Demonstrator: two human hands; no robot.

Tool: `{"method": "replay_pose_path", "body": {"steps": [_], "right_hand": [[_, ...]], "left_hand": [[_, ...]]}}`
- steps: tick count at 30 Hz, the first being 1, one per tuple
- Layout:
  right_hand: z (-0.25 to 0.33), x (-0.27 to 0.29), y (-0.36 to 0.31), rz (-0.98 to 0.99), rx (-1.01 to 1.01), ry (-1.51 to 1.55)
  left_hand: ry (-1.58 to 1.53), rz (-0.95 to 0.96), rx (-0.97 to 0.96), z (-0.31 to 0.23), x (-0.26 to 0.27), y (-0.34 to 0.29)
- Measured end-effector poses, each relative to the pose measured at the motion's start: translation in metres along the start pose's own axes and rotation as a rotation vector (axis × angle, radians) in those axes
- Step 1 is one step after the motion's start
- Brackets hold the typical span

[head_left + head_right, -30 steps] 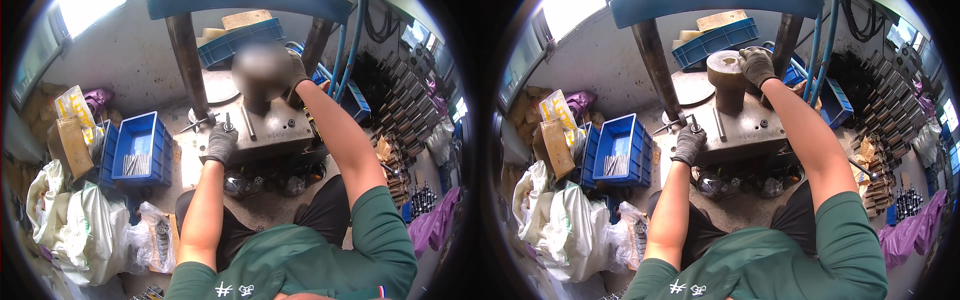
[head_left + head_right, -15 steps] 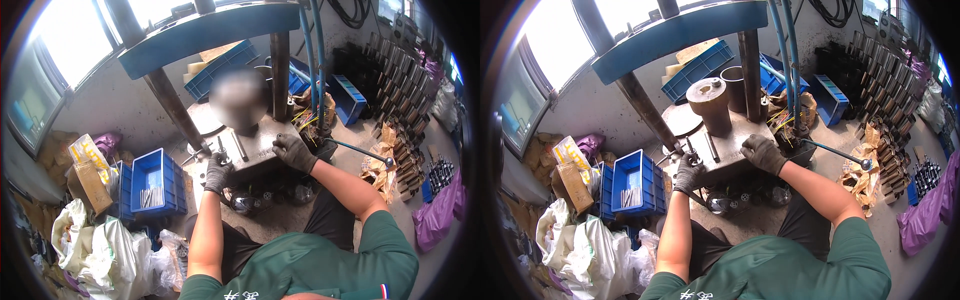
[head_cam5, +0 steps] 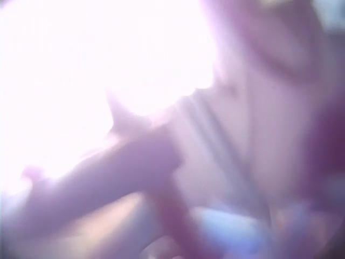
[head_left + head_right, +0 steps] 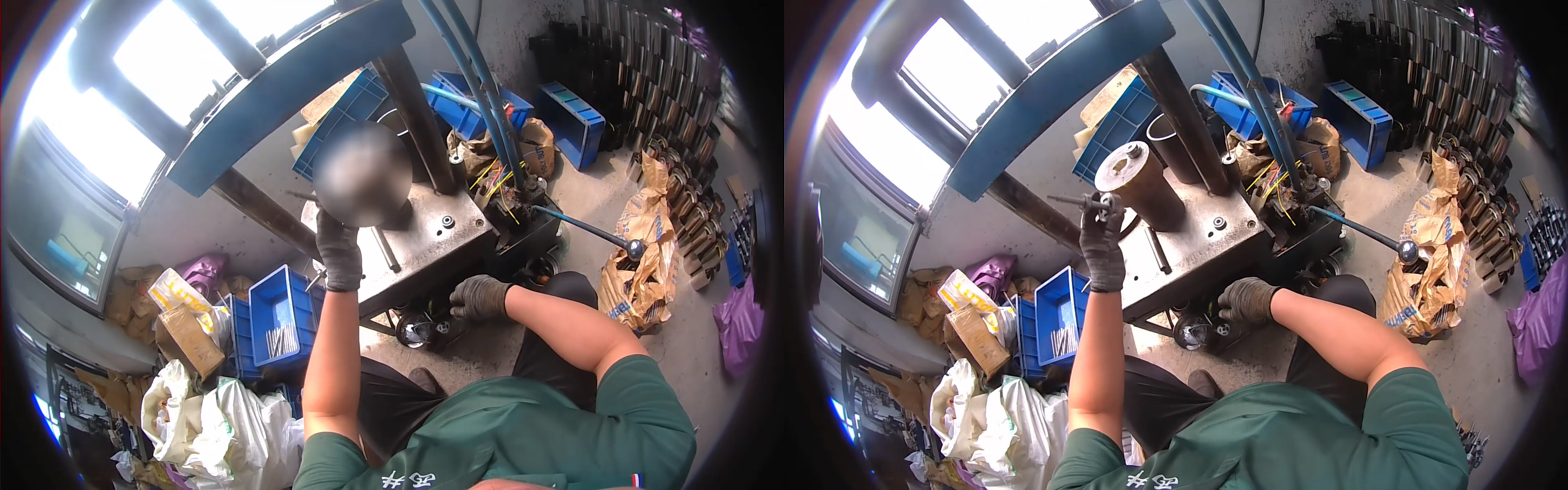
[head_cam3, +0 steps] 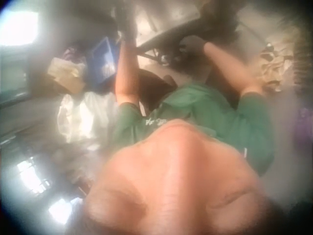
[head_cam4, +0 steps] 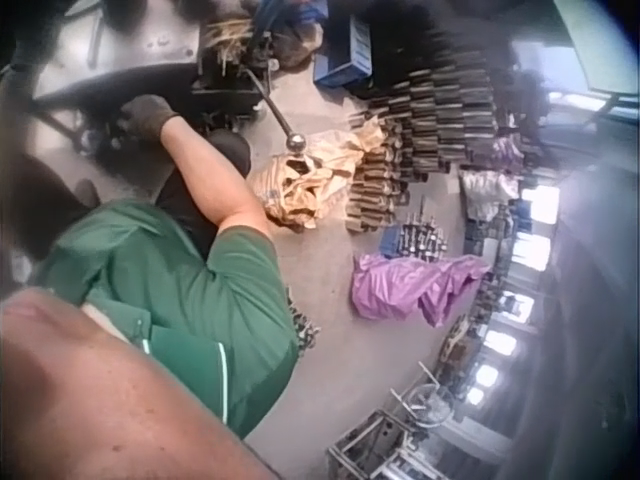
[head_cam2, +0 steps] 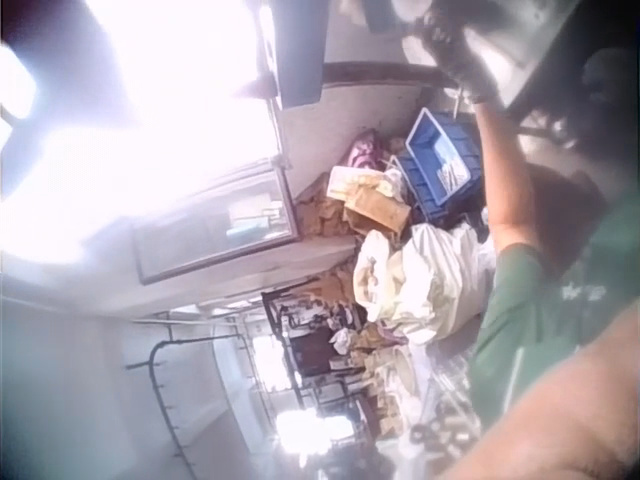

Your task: The person operates a manual arbor press by placing a metal component onto the base, lowering the handle to apply pressure, and then removing the component to place it in a container.

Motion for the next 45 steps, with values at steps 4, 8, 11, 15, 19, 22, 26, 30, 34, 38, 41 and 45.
{"method": "replay_pose_path", "body": {"steps": [4, 8, 11, 15, 19, 22, 26, 30, 34, 38, 41, 45], "right_hand": [[-0.012, -0.002, 0.011, 0.018, -0.015, -0.001], [-0.005, 0.008, 0.014, 0.117, 0.013, 0.061], [-0.014, -0.004, 0.007, 0.162, 0.160, 0.009], [-0.013, -0.012, 0.006, 0.216, 0.206, -0.006], [-0.008, -0.014, 0.009, 0.239, 0.130, 0.076], [-0.013, -0.017, 0.004, 0.241, 0.011, 0.084], [0.002, -0.003, -0.010, 0.237, 0.011, 0.033], [0.017, 0.022, -0.046, 0.136, 0.071, 0.008], [0.050, 0.086, -0.107, -0.125, 0.180, -0.165], [0.088, 0.181, -0.166, -0.256, 0.127, -0.424], [0.071, 0.215, -0.201, -0.224, -0.126, -0.509], [0.034, 0.196, -0.248, -0.003, -0.328, -0.316]], "left_hand": [[-0.029, -0.011, -0.013, 0.005, -0.028, 0.096], [0.190, -0.095, 0.019, 0.025, -0.031, 0.155], [0.170, -0.014, 0.131, 0.015, -0.058, 0.149], [0.165, 0.019, 0.156, 0.002, -0.061, 0.140], [0.119, 0.020, 0.179, 0.014, -0.046, 0.151], [0.038, 0.047, 0.257, 0.017, -0.054, 0.151], [0.012, 0.027, 0.317, 0.015, -0.056, 0.146], [-0.011, 0.051, 0.329, 0.027, -0.054, 0.157], [-0.203, 0.069, 0.453, 0.035, -0.060, 0.156], [0.062, -0.026, 0.388, 0.016, -0.056, 0.150], [-0.073, 0.007, 0.372, 0.032, -0.042, 0.162], [-0.198, 0.021, 0.427, 0.036, -0.067, 0.162]]}}
Point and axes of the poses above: each hand's wrist, its own y-axis towards the middle knuckle, its own x-axis out of the back of the hand, z = x × y, the point moved 2 cm from there along y, towards the middle knuckle, and after that the axes turned 7 degrees about x, right-handed, at the moved point
